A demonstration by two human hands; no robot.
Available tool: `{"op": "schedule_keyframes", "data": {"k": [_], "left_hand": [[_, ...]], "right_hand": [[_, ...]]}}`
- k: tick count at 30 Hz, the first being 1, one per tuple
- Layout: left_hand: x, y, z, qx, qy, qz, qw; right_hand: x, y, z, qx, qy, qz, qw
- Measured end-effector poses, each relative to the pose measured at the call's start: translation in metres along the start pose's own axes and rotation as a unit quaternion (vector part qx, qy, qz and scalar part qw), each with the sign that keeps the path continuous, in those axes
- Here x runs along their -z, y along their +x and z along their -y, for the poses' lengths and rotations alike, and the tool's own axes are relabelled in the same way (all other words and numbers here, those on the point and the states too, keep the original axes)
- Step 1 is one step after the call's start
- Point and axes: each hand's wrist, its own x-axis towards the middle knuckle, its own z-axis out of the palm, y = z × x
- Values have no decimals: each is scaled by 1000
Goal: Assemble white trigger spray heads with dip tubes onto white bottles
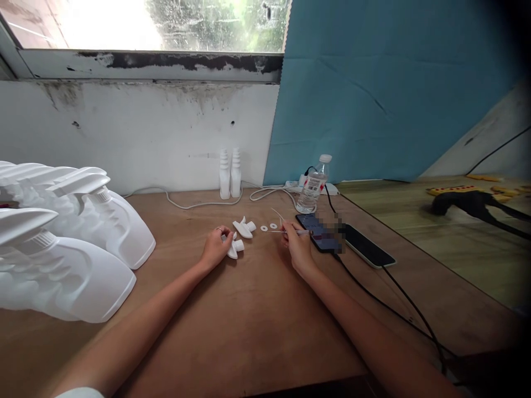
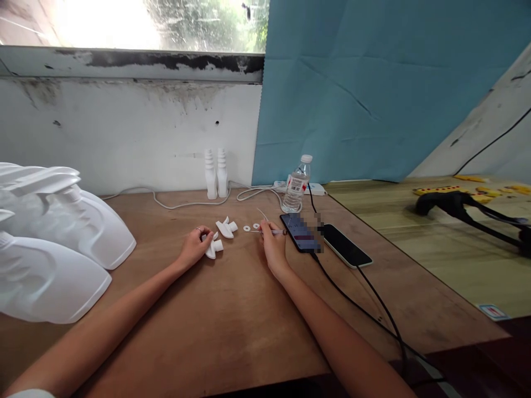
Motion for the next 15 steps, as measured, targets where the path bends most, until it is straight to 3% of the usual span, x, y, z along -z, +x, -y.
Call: {"op": "schedule_keyframes", "data": {"k": [7,12,15], "left_hand": [[6,-9,-6,-56,41,-20,997],[32,-41,-18,-112,93,-6,989],[54,-69,-30,-139,157,5,978]], "right_hand": [[-6,-9,1,-7,15,35,999],[-7,-16,3,4,-16,75,997],[-8,-24,5,56,-47,110,991]]}}
